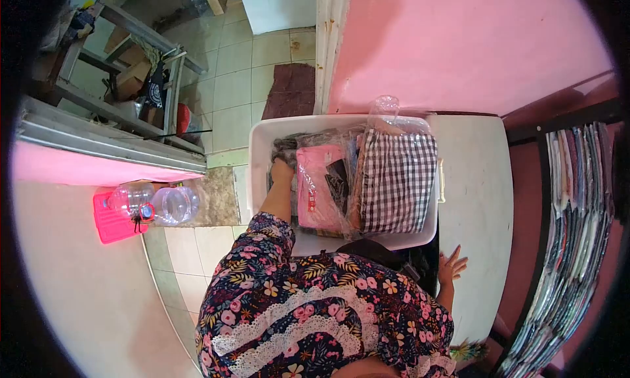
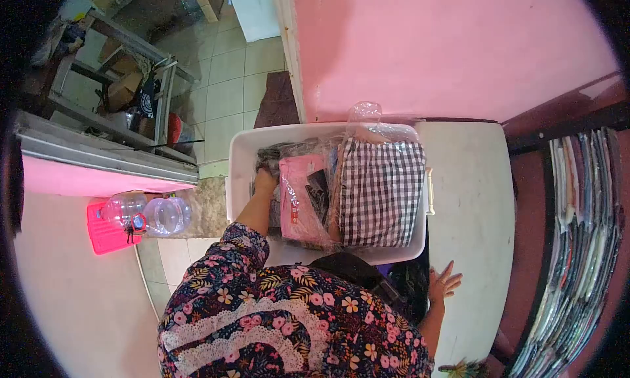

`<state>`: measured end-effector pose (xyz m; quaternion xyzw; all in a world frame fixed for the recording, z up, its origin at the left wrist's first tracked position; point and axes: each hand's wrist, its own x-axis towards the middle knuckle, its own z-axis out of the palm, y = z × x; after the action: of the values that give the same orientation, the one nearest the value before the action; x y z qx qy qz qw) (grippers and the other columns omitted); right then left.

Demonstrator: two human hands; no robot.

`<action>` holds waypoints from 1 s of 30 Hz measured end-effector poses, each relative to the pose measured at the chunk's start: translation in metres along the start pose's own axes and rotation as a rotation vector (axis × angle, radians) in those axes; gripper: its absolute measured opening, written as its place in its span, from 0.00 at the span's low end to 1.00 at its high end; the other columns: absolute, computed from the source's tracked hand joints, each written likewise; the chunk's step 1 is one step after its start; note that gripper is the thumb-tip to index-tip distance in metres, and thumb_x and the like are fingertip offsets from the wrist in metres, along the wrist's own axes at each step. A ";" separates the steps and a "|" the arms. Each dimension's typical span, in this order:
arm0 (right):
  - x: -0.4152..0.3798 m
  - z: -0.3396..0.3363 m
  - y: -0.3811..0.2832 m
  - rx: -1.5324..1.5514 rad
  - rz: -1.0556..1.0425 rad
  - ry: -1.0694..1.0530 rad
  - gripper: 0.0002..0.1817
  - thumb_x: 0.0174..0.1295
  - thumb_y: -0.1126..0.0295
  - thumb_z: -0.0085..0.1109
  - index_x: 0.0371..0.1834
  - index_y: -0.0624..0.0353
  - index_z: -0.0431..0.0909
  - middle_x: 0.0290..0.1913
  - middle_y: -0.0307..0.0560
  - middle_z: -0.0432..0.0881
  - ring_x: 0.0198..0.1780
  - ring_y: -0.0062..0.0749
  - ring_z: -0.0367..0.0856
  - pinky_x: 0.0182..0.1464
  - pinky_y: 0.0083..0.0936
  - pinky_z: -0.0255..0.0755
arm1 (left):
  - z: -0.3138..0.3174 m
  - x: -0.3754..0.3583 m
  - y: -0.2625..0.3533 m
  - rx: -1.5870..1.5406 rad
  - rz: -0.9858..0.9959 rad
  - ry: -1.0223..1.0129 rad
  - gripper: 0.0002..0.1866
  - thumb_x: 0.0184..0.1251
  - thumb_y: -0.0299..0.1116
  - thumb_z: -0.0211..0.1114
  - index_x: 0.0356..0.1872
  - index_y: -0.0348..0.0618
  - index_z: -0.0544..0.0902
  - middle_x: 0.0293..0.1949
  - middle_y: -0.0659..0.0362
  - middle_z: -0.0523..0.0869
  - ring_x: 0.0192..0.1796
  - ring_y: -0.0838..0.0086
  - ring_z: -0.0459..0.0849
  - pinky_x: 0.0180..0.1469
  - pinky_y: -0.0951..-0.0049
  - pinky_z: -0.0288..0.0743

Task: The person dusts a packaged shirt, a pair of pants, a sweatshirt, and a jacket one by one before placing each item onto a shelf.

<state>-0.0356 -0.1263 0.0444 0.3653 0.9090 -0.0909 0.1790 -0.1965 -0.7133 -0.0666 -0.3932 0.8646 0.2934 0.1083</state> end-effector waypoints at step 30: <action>-0.008 0.001 -0.014 0.107 -0.102 0.143 0.44 0.53 0.39 0.57 0.72 0.26 0.46 0.73 0.65 0.29 0.72 0.70 0.26 0.61 0.75 0.35 | -0.267 -0.210 0.138 -0.593 0.639 0.034 0.17 0.53 0.33 0.66 0.42 0.32 0.80 0.34 0.56 0.84 0.39 0.69 0.82 0.44 0.70 0.72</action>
<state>-0.0394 -0.1415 0.0467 0.3331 0.9307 -0.1220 0.0888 -0.1473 -0.6709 0.2938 -0.1245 0.8229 0.5413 -0.1197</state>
